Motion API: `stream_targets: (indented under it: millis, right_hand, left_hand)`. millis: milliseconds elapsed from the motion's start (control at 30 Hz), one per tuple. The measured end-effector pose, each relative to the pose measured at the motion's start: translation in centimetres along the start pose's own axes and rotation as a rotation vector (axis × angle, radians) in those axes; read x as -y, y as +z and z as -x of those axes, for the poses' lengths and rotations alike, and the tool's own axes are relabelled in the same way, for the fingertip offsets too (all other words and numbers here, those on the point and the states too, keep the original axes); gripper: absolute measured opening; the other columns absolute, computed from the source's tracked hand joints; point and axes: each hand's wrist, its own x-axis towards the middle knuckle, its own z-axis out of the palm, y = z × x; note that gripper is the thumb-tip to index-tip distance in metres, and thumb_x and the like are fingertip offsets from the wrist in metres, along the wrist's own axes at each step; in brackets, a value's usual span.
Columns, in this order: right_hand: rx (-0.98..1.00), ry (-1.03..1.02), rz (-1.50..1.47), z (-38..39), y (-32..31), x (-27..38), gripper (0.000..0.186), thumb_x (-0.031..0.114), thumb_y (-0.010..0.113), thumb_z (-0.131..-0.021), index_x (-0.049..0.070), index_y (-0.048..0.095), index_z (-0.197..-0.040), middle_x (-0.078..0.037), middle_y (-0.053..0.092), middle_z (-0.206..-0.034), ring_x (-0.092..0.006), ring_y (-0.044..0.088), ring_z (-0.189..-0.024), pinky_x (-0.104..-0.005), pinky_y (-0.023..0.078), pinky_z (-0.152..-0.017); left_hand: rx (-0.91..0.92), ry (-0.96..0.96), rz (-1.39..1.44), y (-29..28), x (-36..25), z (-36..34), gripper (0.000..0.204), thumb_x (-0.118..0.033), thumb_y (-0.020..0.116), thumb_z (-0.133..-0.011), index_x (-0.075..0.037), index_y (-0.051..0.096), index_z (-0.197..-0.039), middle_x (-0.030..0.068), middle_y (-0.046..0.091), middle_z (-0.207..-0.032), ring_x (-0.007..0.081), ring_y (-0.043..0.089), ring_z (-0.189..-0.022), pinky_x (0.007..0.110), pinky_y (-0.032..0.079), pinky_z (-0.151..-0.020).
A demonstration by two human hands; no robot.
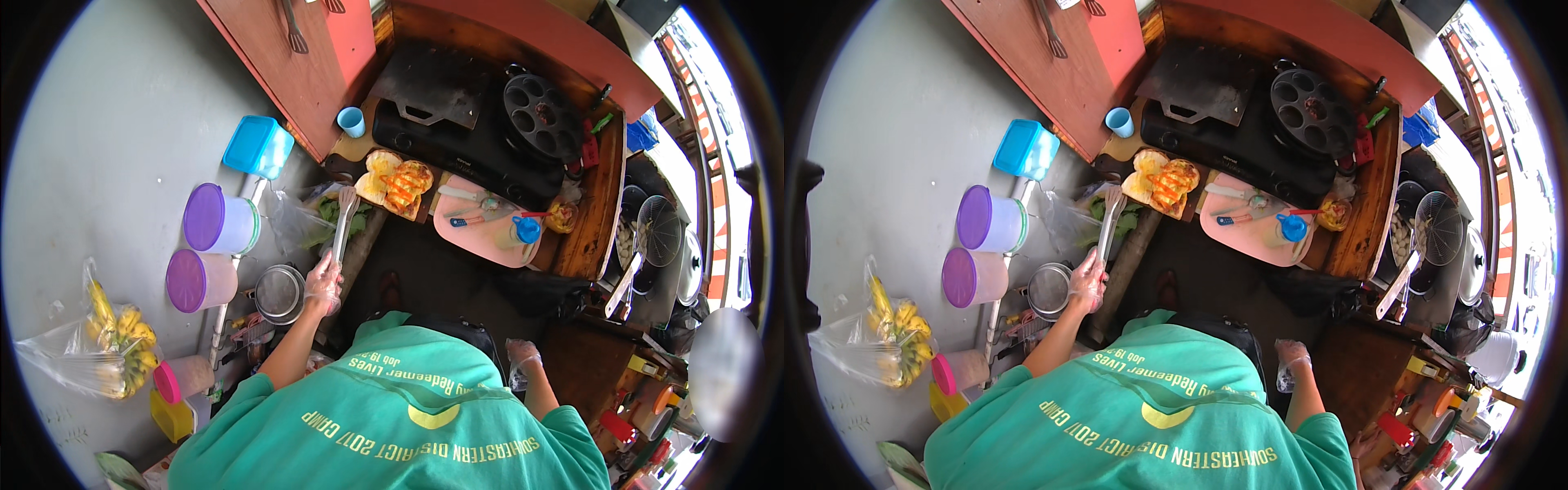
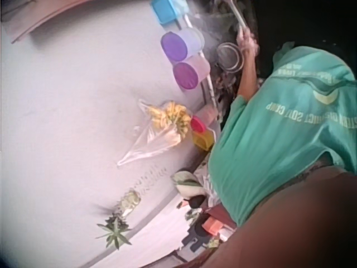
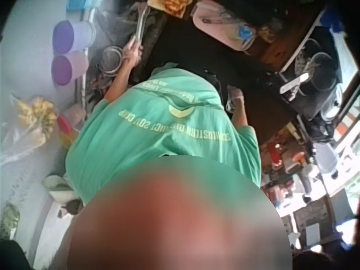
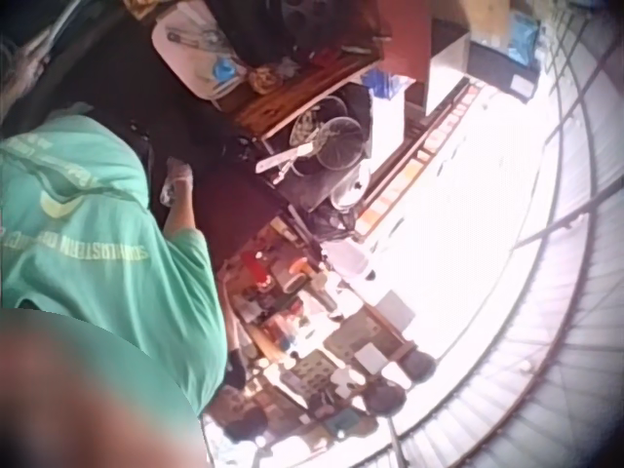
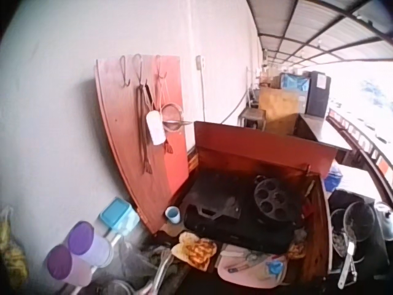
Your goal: The person assembles a sandwich by placing fried egg and sauce on bread, then adds fried dough pieces. The person uses tongs and a squeeze bottle to handle ingredients and applies condiments to the bread.
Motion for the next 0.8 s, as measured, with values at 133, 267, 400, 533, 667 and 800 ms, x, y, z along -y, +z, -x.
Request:
stream_targets:
  millis: [133, 267, 400, 533, 667, 800]
  right_hand:
    - [-0.105, 0.365, -0.611, 0.2, -0.9, 1.8, 0.024, 0.029, 0.069, -0.095, 0.006, 0.071, -0.089, -0.001, 0.065, -0.074, -0.0137, 0.058, -0.062, -0.0319, 0.047, -0.059]
    - [-0.125, 0.347, -0.744, 1.8, -2.7, 4.1, 0.018, 0.023, 0.071, -0.093, 0.006, 0.07, -0.085, 0.001, 0.062, -0.071, -0.0108, 0.055, -0.06, -0.0295, 0.044, -0.056]
    - [-0.105, 0.398, -0.655, 3.6, -3.1, 5.4, 0.023, 0.026, 0.07, -0.095, 0.006, 0.07, -0.084, 0.001, 0.062, -0.069, -0.0115, 0.055, -0.06, -0.0307, 0.043, -0.055]
    - [-0.059, 0.468, -0.751, 4.7, -0.7, 4.4, 0.025, 0.029, 0.069, -0.096, 0.007, 0.069, -0.083, 0.001, 0.06, -0.067, -0.012, 0.053, -0.058, -0.0316, 0.042, -0.054]
    - [-0.014, 0.507, -0.751, 5.3, 1.9, 2.5, 0.03, 0.034, 0.071, -0.091, 0.005, 0.078, -0.095, -0.002, 0.07, -0.074, -0.0142, 0.063, -0.067, -0.0345, 0.05, -0.061]
    - [-0.017, 0.513, -0.78, 5.6, 2.6, 2.4, 0.024, 0.029, 0.072, -0.092, 0.006, 0.075, -0.095, -0.001, 0.066, -0.072, -0.0134, 0.06, -0.063, -0.0331, 0.047, -0.058]
  left_hand:
    - [-0.043, -0.014, 0.018, 0.2, 1.0, -1.3, 0.049, -0.011, 0.062, -0.103, -0.015, 0.053, -0.151, -0.0028, 0.061, -0.092, 0.0056, 0.053, -0.064, 0.021, 0.041, -0.045]
    - [-0.049, 0.086, 0.082, 0.0, 2.9, -2.5, 0.049, -0.01, 0.064, -0.102, -0.013, 0.054, -0.15, -0.0027, 0.063, -0.094, 0.0051, 0.053, -0.064, 0.02, 0.041, -0.045]
    - [-0.047, 0.119, 0.092, -0.4, 3.9, -3.1, 0.053, -0.008, 0.065, -0.1, -0.013, 0.051, -0.152, -0.0026, 0.064, -0.096, 0.0051, 0.053, -0.066, 0.02, 0.042, -0.048]
    - [-0.024, 0.112, 0.126, -0.4, 3.5, -3.3, 0.058, -0.007, 0.066, -0.098, -0.014, 0.05, -0.153, -0.0031, 0.064, -0.095, 0.0052, 0.054, -0.068, 0.02, 0.043, -0.053]
    - [-0.036, 0.087, 0.06, -0.3, 2.7, -3.1, 0.055, -0.008, 0.066, -0.098, -0.015, 0.052, -0.152, -0.0033, 0.064, -0.091, 0.005, 0.054, -0.063, 0.02, 0.042, -0.049]
    - [-0.053, 0.037, 0.046, -0.4, 1.9, -2.9, 0.052, -0.009, 0.064, -0.1, -0.016, 0.054, -0.15, -0.004, 0.062, -0.086, 0.0048, 0.052, -0.06, 0.021, 0.041, -0.046]
